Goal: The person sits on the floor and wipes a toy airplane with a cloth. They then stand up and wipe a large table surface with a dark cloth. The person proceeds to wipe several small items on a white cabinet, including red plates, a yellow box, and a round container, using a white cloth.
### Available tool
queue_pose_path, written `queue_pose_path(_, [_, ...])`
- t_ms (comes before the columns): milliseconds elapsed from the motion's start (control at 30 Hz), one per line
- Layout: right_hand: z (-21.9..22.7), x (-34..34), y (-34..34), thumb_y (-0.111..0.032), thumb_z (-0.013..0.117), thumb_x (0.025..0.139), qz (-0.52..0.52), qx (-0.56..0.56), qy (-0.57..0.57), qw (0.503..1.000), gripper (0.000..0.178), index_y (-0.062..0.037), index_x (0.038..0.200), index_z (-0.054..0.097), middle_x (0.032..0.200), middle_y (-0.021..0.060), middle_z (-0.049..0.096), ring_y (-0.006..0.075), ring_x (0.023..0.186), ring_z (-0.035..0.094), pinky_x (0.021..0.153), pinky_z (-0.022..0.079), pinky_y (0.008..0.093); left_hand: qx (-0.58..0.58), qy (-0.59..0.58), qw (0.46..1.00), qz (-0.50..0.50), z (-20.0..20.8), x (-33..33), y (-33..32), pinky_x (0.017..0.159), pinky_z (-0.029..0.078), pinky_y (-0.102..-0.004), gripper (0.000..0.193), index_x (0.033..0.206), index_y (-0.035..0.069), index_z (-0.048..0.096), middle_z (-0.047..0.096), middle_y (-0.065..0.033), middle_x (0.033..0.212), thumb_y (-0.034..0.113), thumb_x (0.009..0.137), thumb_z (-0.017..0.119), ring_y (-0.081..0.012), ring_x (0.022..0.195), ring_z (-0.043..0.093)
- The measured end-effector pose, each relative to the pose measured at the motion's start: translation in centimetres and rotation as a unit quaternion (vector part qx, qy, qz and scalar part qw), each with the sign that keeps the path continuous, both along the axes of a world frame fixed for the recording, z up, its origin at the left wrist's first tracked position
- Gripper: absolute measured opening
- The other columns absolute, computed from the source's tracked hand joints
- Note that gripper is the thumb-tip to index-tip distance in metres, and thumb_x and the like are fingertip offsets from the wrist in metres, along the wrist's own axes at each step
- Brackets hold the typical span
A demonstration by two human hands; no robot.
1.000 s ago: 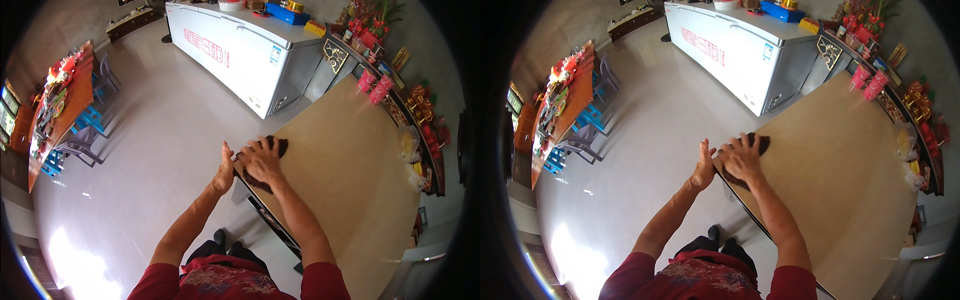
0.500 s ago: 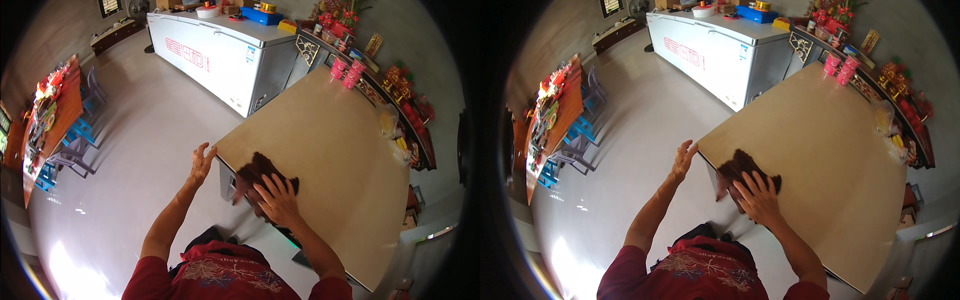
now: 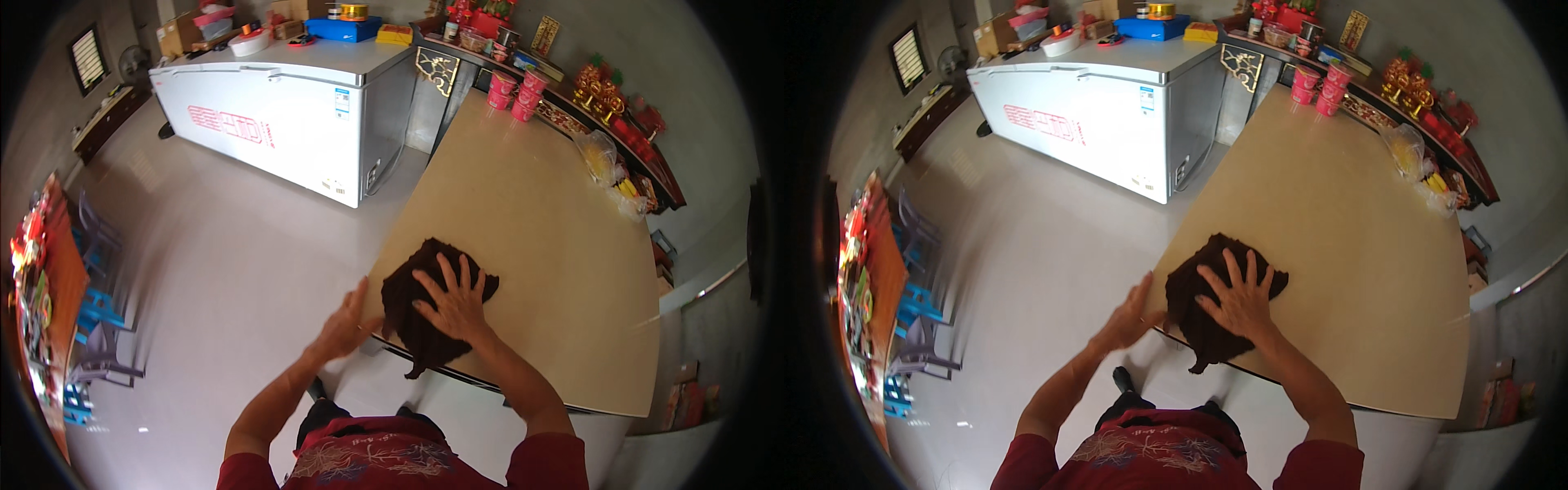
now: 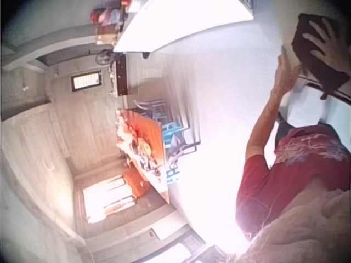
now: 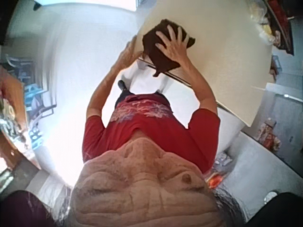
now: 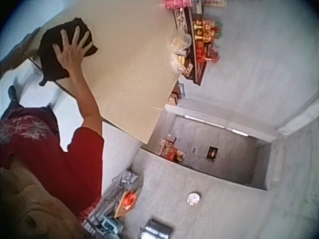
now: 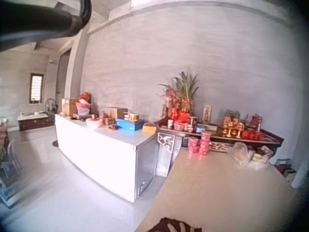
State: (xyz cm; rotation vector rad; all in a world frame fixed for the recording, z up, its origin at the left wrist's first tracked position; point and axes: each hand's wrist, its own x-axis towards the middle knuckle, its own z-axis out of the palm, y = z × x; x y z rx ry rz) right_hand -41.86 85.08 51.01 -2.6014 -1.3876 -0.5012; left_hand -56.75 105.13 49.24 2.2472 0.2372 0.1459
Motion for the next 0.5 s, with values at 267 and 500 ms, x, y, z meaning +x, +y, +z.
queue_pose_path(267, [-1.3,10.7,11.2,-0.055,0.052,0.087,-0.243,0.031,0.017,0.969,0.052,-0.033,0.134,0.045,0.144,0.0135,0.038,0.0525,0.127,0.032,0.091,0.022,0.0783,-0.033,0.045,0.982,-0.182,1.4,-0.1,3.2,0.097,0.043,-0.0445,0.096,0.146,0.0,-0.009,0.023,-0.0317,0.144,0.036,0.09,0.06,-0.0463,0.121,0.045])
queue_pose_path(500, [-3.0,10.0,11.0,-0.033,0.045,0.092,-0.308,0.034,0.02,0.951,0.047,-0.0191,0.136,0.042,0.145,0.0137,0.036,0.0398,0.134,0.031,0.1,0.023,0.0695,-0.042,0.024,0.955,-0.294,0.5,0.8,7.0,0.098,0.042,-0.044,0.09,0.149,0.006,-0.003,0.025,-0.0262,0.147,0.035,0.091,0.059,-0.0423,0.122,0.045])
